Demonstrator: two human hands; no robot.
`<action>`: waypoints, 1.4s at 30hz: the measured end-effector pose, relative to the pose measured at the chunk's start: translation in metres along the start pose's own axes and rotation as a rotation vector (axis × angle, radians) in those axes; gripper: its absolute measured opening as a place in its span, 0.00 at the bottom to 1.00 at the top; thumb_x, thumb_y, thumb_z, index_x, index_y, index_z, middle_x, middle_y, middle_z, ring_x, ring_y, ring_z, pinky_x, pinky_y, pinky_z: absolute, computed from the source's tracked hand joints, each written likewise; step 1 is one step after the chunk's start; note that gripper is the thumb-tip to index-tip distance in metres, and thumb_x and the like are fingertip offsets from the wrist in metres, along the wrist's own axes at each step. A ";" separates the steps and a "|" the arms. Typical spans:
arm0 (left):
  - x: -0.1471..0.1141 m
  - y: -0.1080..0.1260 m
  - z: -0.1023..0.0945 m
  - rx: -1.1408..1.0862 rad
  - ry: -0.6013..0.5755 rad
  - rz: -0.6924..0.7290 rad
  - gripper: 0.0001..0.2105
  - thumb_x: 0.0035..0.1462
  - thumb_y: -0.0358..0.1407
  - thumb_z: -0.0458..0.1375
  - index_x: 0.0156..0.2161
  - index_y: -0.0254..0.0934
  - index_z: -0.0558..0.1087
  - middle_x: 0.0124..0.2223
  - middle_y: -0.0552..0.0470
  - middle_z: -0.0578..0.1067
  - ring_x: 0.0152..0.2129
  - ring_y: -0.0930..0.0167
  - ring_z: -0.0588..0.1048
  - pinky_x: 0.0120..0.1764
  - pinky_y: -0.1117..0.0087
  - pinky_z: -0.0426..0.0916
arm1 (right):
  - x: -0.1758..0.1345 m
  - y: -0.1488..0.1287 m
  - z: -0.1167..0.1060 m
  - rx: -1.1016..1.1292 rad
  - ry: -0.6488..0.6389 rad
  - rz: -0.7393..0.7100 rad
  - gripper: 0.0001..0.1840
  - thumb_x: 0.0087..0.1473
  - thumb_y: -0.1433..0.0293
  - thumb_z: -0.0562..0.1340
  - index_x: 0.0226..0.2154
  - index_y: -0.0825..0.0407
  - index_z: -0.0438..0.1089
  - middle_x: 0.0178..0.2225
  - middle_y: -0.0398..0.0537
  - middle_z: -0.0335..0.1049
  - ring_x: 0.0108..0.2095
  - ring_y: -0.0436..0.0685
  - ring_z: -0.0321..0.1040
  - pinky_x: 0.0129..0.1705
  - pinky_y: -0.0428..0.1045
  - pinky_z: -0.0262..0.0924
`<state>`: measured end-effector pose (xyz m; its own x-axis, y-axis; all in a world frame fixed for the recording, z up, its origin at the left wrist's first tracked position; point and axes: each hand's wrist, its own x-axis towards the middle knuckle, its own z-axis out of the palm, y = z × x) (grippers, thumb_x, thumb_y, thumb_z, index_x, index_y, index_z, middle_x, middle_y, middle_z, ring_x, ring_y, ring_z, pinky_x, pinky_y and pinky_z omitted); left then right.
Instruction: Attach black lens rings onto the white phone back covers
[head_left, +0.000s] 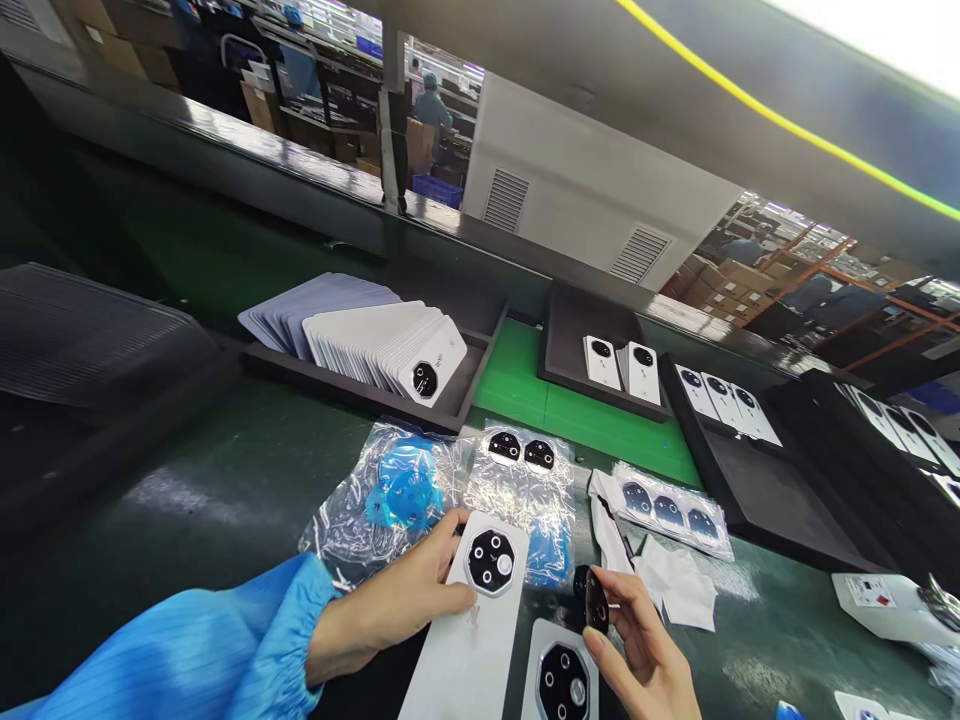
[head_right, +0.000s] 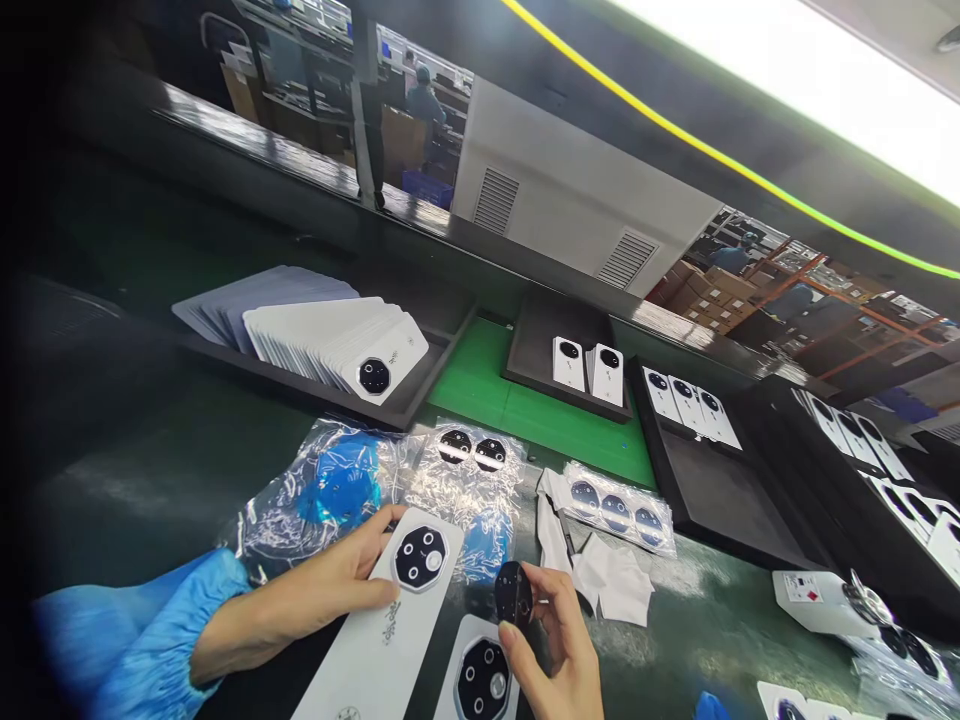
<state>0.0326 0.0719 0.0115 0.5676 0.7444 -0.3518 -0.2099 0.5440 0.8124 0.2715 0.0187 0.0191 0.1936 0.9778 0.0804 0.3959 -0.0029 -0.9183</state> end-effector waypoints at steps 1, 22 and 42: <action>0.000 0.000 0.000 -0.003 0.001 0.003 0.30 0.40 0.28 0.56 0.52 0.39 0.55 0.43 0.51 0.76 0.36 0.65 0.77 0.34 0.70 0.66 | 0.000 0.000 0.000 -0.010 -0.003 -0.008 0.20 0.51 0.52 0.64 0.42 0.44 0.71 0.42 0.47 0.68 0.42 0.57 0.70 0.44 0.45 0.68; -0.001 0.001 0.001 -0.036 -0.022 0.002 0.32 0.43 0.26 0.59 0.55 0.41 0.55 0.42 0.52 0.75 0.33 0.67 0.76 0.33 0.71 0.68 | -0.001 -0.005 0.000 -0.084 -0.023 0.007 0.20 0.53 0.52 0.61 0.43 0.46 0.70 0.43 0.49 0.67 0.42 0.57 0.70 0.42 0.44 0.67; -0.001 0.001 0.000 -0.021 -0.021 0.016 0.31 0.42 0.26 0.57 0.53 0.40 0.54 0.41 0.52 0.76 0.31 0.69 0.76 0.31 0.72 0.67 | -0.001 -0.004 0.002 -0.039 -0.012 0.038 0.20 0.51 0.50 0.62 0.42 0.43 0.70 0.43 0.47 0.66 0.38 0.55 0.67 0.40 0.44 0.66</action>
<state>0.0324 0.0717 0.0124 0.5804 0.7449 -0.3291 -0.2356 0.5405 0.8077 0.2677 0.0186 0.0216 0.1985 0.9792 0.0410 0.4230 -0.0478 -0.9049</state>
